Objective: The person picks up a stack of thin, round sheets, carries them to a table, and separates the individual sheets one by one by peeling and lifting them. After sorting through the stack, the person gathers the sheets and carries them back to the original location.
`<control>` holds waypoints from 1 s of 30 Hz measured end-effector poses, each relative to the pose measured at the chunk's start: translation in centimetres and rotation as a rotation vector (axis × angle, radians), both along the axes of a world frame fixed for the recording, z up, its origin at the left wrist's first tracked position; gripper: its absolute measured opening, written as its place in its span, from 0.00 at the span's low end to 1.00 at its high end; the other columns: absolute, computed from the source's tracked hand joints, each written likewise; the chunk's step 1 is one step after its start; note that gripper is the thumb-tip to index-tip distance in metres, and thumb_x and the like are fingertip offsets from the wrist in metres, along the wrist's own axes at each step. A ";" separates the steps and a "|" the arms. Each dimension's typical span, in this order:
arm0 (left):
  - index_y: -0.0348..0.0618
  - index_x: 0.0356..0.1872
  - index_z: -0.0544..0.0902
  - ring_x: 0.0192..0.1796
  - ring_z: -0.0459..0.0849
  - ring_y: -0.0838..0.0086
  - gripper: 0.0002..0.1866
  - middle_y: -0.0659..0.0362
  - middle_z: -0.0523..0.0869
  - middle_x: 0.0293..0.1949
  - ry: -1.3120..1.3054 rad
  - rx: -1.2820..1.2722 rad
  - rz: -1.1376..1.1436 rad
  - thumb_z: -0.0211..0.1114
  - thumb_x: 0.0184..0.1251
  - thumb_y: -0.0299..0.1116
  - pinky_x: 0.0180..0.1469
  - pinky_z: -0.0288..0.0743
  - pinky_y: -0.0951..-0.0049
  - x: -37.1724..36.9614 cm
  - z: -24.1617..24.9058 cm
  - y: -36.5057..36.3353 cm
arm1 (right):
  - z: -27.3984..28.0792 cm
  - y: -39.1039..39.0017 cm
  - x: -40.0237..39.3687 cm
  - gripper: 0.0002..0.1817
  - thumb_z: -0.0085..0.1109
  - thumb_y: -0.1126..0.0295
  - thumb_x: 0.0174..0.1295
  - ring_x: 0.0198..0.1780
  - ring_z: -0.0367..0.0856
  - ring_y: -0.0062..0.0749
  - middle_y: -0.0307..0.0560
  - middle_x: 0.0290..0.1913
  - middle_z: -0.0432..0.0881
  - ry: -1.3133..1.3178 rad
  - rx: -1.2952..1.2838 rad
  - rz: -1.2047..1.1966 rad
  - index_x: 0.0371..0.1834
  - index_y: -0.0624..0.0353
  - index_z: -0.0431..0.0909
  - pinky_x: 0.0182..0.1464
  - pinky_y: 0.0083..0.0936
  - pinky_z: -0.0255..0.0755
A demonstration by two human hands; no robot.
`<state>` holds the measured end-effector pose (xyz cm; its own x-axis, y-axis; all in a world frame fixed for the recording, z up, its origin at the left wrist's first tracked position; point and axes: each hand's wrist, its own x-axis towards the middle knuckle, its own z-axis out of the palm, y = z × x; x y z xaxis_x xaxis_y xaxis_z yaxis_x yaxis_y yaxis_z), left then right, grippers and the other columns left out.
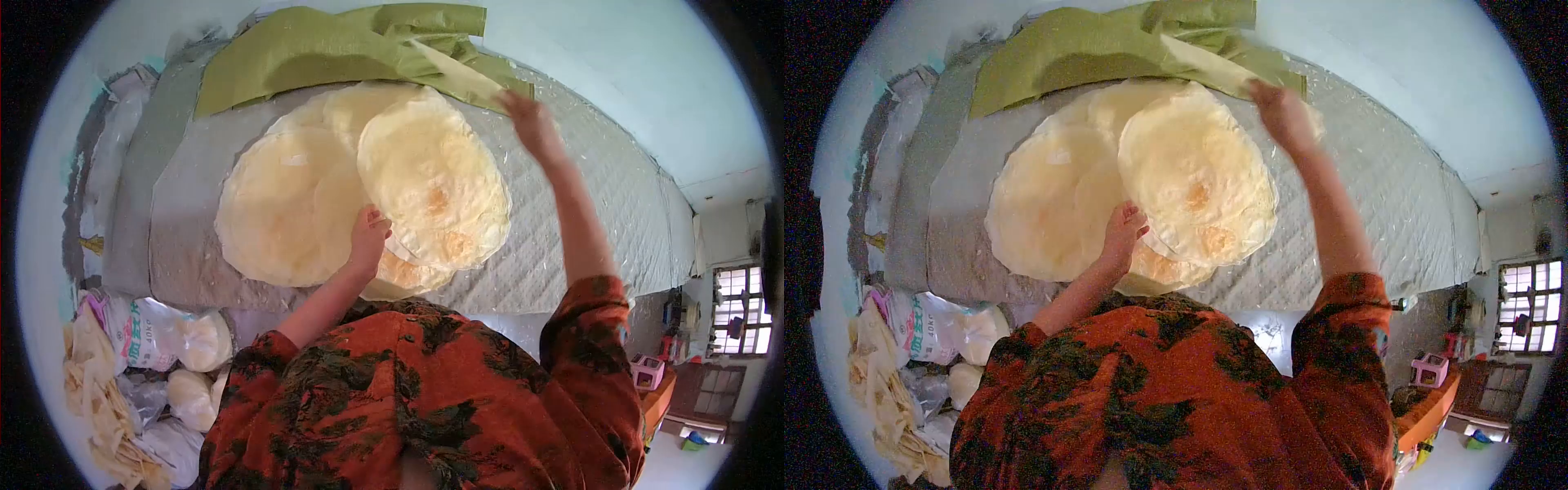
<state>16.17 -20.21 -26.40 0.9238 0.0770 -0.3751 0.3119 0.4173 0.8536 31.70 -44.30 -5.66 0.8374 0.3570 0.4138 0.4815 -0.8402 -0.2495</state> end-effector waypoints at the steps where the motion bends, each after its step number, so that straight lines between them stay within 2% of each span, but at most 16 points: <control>1: 0.42 0.47 0.68 0.43 0.74 0.73 0.14 0.59 0.72 0.43 -0.007 -0.001 0.003 0.56 0.59 0.26 0.45 0.73 0.70 0.6 0.0 -0.2 | -3.0 0.5 -0.6 0.14 0.45 0.66 0.63 0.43 0.79 0.48 0.58 0.42 0.79 0.017 0.189 0.048 0.46 0.58 0.77 0.45 0.34 0.72; 3: 0.43 0.41 0.71 0.36 0.75 0.75 0.10 0.59 0.74 0.37 0.028 0.030 0.078 0.56 0.59 0.27 0.39 0.73 0.72 1.9 0.0 -0.5 | -9.5 2.7 -3.6 0.14 0.44 0.68 0.63 0.46 0.77 0.44 0.52 0.46 0.79 0.000 0.076 0.012 0.48 0.56 0.77 0.49 0.33 0.71; 6: 0.44 0.36 0.72 0.29 0.76 0.76 0.06 0.61 0.76 0.30 0.068 -0.084 -0.030 0.57 0.58 0.28 0.32 0.73 0.73 3.5 -1.2 0.3 | -20.0 5.6 -7.6 0.14 0.44 0.72 0.59 0.50 0.75 0.46 0.55 0.51 0.75 0.200 0.007 0.037 0.46 0.59 0.74 0.51 0.35 0.70; 9: 0.43 0.34 0.73 0.25 0.76 0.77 0.05 0.62 0.76 0.25 0.118 -0.077 -0.085 0.58 0.57 0.29 0.29 0.72 0.75 4.2 -0.6 0.6 | -21.3 7.4 -8.7 0.11 0.50 0.76 0.53 0.50 0.75 0.48 0.54 0.49 0.76 0.023 0.143 0.190 0.40 0.61 0.75 0.51 0.34 0.70; 11: 0.43 0.35 0.74 0.27 0.76 0.76 0.06 0.62 0.77 0.26 0.114 -0.106 -0.099 0.57 0.58 0.30 0.30 0.72 0.75 4.4 -0.2 0.8 | -19.6 8.0 -9.3 0.12 0.52 0.76 0.51 0.53 0.73 0.50 0.54 0.50 0.76 0.146 0.306 -0.003 0.40 0.62 0.75 0.51 0.34 0.70; 15: 0.42 0.41 0.74 0.32 0.77 0.74 0.10 0.61 0.78 0.30 0.107 -0.229 -0.140 0.56 0.59 0.32 0.35 0.73 0.73 5.1 2.1 0.1 | -18.2 10.2 -11.2 0.16 0.59 0.71 0.48 0.57 0.71 0.45 0.53 0.49 0.77 -0.037 0.038 0.018 0.42 0.62 0.75 0.54 0.35 0.67; 16: 0.42 0.44 0.74 0.33 0.77 0.74 0.12 0.61 0.78 0.31 0.105 -0.272 -0.147 0.56 0.60 0.33 0.37 0.73 0.72 5.4 2.7 0.0 | -20.5 9.4 -10.5 0.20 0.62 0.67 0.47 0.56 0.71 0.43 0.55 0.49 0.76 -0.010 0.085 0.061 0.45 0.61 0.75 0.56 0.36 0.65; 18: 0.42 0.45 0.74 0.34 0.77 0.73 0.13 0.61 0.78 0.33 0.067 -0.184 -0.181 0.56 0.60 0.33 0.38 0.73 0.71 5.1 1.6 0.3 | -21.9 5.5 -5.4 0.21 0.62 0.66 0.48 0.56 0.71 0.43 0.55 0.50 0.76 0.656 -0.037 -0.131 0.47 0.60 0.75 0.55 0.36 0.64; 19: 0.42 0.47 0.73 0.35 0.77 0.73 0.14 0.62 0.77 0.34 0.027 -0.093 -0.206 0.56 0.60 0.32 0.39 0.73 0.71 4.9 0.7 0.8 | -30.5 0.0 2.2 0.16 0.57 0.65 0.54 0.50 0.75 0.41 0.52 0.47 0.78 0.265 0.266 0.018 0.44 0.60 0.77 0.52 0.35 0.67; 20: 0.42 0.49 0.72 0.36 0.76 0.72 0.16 0.60 0.77 0.37 -0.023 0.081 -0.279 0.56 0.59 0.32 0.41 0.73 0.71 4.7 -0.1 1.6 | -22.3 -3.8 5.4 0.15 0.51 0.63 0.59 0.46 0.76 0.38 0.51 0.41 0.80 0.358 0.418 0.098 0.40 0.63 0.77 0.52 0.36 0.67; 21: 0.42 0.49 0.72 0.36 0.76 0.72 0.16 0.60 0.77 0.37 -0.008 0.087 -0.295 0.56 0.59 0.32 0.41 0.73 0.71 3.5 -0.2 1.5 | -11.3 -2.8 4.5 0.17 0.48 0.61 0.61 0.41 0.77 0.36 0.53 0.38 0.80 0.615 1.134 -0.184 0.37 0.66 0.77 0.49 0.34 0.70; 22: 0.41 0.47 0.72 0.36 0.76 0.72 0.15 0.60 0.76 0.38 0.036 0.070 -0.228 0.55 0.59 0.31 0.42 0.73 0.72 2.3 0.5 1.4 | -5.2 -4.4 6.5 0.19 0.49 0.62 0.61 0.37 0.78 0.34 0.54 0.37 0.79 0.576 0.678 -0.285 0.39 0.71 0.75 0.41 0.30 0.74; 24: 0.40 0.43 0.72 0.38 0.76 0.71 0.12 0.58 0.74 0.38 0.080 0.016 -0.262 0.56 0.58 0.29 0.43 0.74 0.73 1.3 -0.4 1.5 | 2.8 -5.3 5.8 0.12 0.54 0.67 0.59 0.31 0.78 0.26 0.44 0.29 0.81 0.326 0.428 -0.136 0.38 0.66 0.79 0.34 0.24 0.74; 26: 0.40 0.43 0.71 0.38 0.76 0.71 0.12 0.58 0.74 0.37 0.097 0.061 -0.215 0.57 0.57 0.28 0.43 0.74 0.73 0.7 -0.7 0.4 | 3.7 -5.5 5.1 0.13 0.55 0.66 0.59 0.30 0.78 0.24 0.43 0.28 0.81 0.314 0.337 -0.069 0.38 0.65 0.79 0.35 0.25 0.74; 28: 0.41 0.42 0.71 0.38 0.76 0.71 0.12 0.59 0.74 0.36 0.105 0.104 -0.161 0.58 0.56 0.28 0.42 0.74 0.73 0.4 -0.7 -0.4 | 1.3 -5.7 4.0 0.12 0.54 0.62 0.58 0.33 0.81 0.35 0.49 0.33 0.82 0.016 -0.094 -0.053 0.36 0.59 0.79 0.35 0.30 0.73; 30: 0.40 0.43 0.70 0.33 0.77 0.73 0.14 0.59 0.75 0.33 0.072 0.197 -0.161 0.60 0.55 0.27 0.36 0.75 0.74 0.9 -0.1 -1.0 | -4.5 -4.4 1.3 0.14 0.53 0.62 0.58 0.36 0.80 0.46 0.59 0.34 0.80 -0.032 0.088 -0.085 0.41 0.59 0.78 0.40 0.37 0.72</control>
<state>17.03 -21.22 -26.46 0.9014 0.0096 -0.4329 0.4238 0.1853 0.8866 33.05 -48.65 -10.12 0.8490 0.2463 0.4675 0.4181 -0.8541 -0.3093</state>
